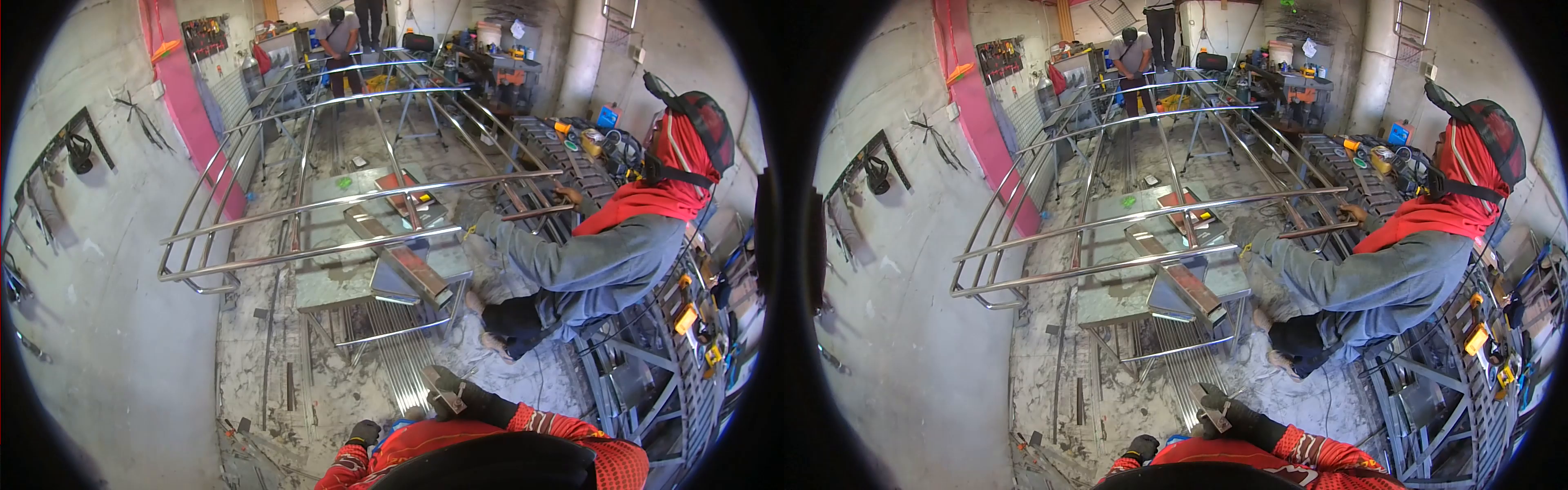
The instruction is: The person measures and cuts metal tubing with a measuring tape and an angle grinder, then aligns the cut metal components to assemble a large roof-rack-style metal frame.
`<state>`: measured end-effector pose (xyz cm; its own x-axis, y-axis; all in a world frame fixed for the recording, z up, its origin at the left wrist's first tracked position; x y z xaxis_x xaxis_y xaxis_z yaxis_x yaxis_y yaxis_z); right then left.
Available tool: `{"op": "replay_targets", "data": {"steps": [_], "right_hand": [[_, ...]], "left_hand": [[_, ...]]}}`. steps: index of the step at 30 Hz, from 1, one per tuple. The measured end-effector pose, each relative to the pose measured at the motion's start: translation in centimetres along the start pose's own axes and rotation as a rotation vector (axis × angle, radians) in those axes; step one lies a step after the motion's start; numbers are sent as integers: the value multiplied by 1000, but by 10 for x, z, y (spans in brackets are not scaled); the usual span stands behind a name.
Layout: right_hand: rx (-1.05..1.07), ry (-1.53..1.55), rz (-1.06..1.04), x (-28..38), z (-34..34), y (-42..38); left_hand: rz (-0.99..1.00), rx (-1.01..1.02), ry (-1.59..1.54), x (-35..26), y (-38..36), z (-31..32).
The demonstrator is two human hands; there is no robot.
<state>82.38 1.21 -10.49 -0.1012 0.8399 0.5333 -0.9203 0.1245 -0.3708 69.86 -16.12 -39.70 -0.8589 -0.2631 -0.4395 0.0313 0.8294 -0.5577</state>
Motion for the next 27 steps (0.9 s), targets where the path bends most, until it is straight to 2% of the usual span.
{"op": "replay_targets", "data": {"steps": [4,8,9,10,14,16,23,25,27], "right_hand": [[23,18,2,-7,-8,-21],[16,10,-2,-8,-13,-16],[14,8,-3,-21,-34,-37],[11,6,-4,-6,-11,-15],[1,-3,-8,-8,-19,-33],[-4,-7,-10,-8,-19,-30],[-21,-24,-14,-11,-21,-33],[-25,-29,-15,-12,-23,-35],[-30,-34,-16,-11,-20,-29]], "left_hand": [[73,-70,48,-3,0,-3],[75,-19,44,-4,-1,-2],[48,-17,24,-1,0,1],[21,-15,4,3,2,4],[-14,-48,-76,6,5,5],[55,-48,88,-4,3,3],[60,-53,84,-8,3,0],[-31,48,-13,-2,2,7],[5,58,58,-9,1,3]]}}
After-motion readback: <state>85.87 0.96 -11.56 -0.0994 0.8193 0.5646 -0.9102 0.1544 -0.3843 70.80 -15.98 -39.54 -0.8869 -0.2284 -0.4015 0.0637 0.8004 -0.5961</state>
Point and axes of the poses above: each hand's wrist, its own y-axis towards the middle knuckle, its own z-axis out of the palm, x = y × z, the point moved 10 cm from there along y, towards the middle knuckle, and after that the axes turned 7 degrees about -y, right-handed, at the moved point
